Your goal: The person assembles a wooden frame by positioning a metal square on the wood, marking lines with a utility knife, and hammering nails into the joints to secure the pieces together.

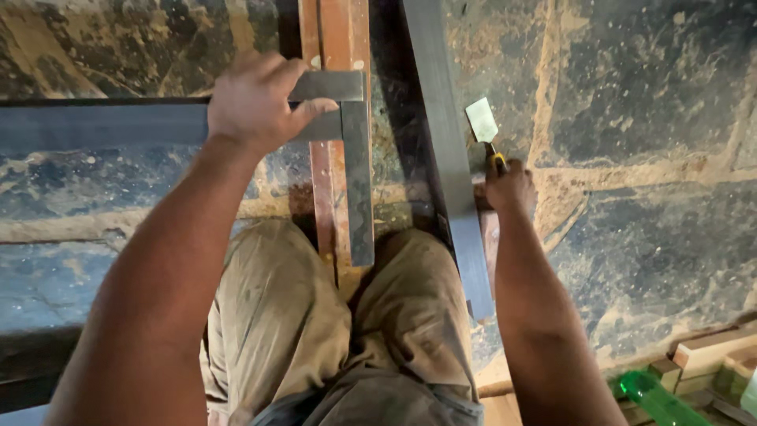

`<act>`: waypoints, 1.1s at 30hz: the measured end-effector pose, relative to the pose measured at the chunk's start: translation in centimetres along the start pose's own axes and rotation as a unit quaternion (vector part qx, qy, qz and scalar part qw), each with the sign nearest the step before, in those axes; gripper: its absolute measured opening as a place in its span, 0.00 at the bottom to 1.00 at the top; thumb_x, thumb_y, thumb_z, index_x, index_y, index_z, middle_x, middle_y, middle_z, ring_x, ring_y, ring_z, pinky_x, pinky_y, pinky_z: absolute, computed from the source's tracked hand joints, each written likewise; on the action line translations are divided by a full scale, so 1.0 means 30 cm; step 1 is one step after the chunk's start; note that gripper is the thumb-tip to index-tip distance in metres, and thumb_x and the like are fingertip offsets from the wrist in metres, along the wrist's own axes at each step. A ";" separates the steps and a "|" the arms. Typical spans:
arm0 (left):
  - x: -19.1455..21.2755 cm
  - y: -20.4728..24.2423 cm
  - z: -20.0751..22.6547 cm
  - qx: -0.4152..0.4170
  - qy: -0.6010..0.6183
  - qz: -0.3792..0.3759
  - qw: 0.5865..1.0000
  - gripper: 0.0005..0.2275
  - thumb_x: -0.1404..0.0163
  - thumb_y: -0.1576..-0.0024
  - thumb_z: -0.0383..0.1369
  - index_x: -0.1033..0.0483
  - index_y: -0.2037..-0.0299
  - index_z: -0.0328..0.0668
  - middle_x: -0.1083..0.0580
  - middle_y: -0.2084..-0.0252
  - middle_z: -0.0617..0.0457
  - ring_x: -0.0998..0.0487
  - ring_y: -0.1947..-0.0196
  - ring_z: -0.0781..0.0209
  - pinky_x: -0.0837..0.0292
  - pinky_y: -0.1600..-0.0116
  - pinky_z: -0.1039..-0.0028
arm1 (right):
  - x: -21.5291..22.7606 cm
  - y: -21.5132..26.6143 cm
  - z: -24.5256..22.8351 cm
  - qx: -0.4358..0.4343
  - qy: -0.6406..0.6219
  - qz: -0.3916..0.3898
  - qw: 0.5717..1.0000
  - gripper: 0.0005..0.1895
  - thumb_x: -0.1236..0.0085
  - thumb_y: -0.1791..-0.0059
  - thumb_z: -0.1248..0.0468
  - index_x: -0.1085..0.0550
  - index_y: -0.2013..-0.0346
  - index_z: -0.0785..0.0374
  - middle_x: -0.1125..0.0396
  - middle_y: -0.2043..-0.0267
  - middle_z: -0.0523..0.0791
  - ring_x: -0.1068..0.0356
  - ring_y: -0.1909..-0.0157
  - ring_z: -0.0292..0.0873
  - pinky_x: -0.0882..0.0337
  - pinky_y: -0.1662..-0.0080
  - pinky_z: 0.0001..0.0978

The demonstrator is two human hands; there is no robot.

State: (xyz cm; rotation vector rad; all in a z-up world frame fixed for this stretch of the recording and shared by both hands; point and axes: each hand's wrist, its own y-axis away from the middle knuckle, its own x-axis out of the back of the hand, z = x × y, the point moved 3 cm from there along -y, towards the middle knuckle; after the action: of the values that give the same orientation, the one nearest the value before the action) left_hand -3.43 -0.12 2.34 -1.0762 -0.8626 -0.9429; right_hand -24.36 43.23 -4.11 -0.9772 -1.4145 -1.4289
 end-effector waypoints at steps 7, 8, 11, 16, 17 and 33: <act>-0.001 0.006 0.002 0.033 0.041 -0.036 0.998 0.29 0.43 0.39 0.62 0.18 0.50 0.39 0.22 0.60 0.49 0.21 0.60 0.55 0.22 0.57 0.64 | -0.158 -0.083 0.156 0.041 -0.010 -0.035 0.998 0.18 0.50 0.45 0.51 0.26 0.46 0.54 0.31 0.44 0.55 0.30 0.43 0.62 0.31 0.47 0.56; 0.001 0.005 0.003 0.031 0.044 -0.037 0.998 0.29 0.43 0.39 0.62 0.18 0.50 0.39 0.22 0.59 0.48 0.21 0.60 0.55 0.22 0.57 0.64 | -0.162 -0.082 0.160 0.054 -0.008 -0.027 0.998 0.19 0.47 0.46 0.49 0.27 0.47 0.57 0.32 0.45 0.56 0.31 0.45 0.64 0.31 0.49 0.57; 0.018 0.000 0.003 0.016 0.019 -0.006 1.000 0.28 0.42 0.41 0.62 0.18 0.52 0.41 0.22 0.60 0.51 0.21 0.58 0.54 0.22 0.54 0.63 | -0.134 -0.058 0.125 0.037 -0.128 -0.029 0.991 0.15 0.48 0.42 0.53 0.22 0.49 0.57 0.27 0.51 0.54 0.28 0.46 0.61 0.28 0.46 0.51; 0.032 -0.004 0.011 0.015 0.024 0.002 1.000 0.28 0.41 0.41 0.61 0.19 0.52 0.40 0.23 0.60 0.50 0.21 0.58 0.53 0.22 0.54 0.63 | 0.036 0.212 -0.062 0.043 -0.761 -0.206 0.614 0.13 0.46 0.46 0.64 0.33 0.51 0.68 0.33 0.59 0.48 0.26 0.60 0.42 0.22 0.55 0.39; 0.036 -0.004 0.013 0.012 0.029 0.007 0.999 0.28 0.40 0.40 0.60 0.19 0.52 0.40 0.23 0.59 0.50 0.21 0.58 0.53 0.22 0.54 0.63 | 0.090 0.261 -0.118 0.079 -0.768 -0.187 0.607 0.16 0.47 0.46 0.64 0.35 0.45 0.64 0.33 0.60 0.48 0.28 0.62 0.42 0.23 0.57 0.38; 0.017 -0.003 0.010 0.033 0.027 -0.020 0.999 0.29 0.42 0.43 0.62 0.18 0.51 0.41 0.23 0.63 0.52 0.21 0.62 0.57 0.22 0.59 0.66 | 0.255 0.531 -0.601 0.108 -0.419 -0.173 0.885 0.27 0.51 0.45 0.58 0.42 0.33 0.62 0.32 0.73 0.44 0.32 0.79 0.39 0.30 0.76 0.35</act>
State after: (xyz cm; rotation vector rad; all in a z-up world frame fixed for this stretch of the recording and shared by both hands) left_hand -3.37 0.04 2.90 -0.9770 -0.8683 -0.9663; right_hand -10.74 25.28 7.32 -1.3148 -2.4256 -1.0649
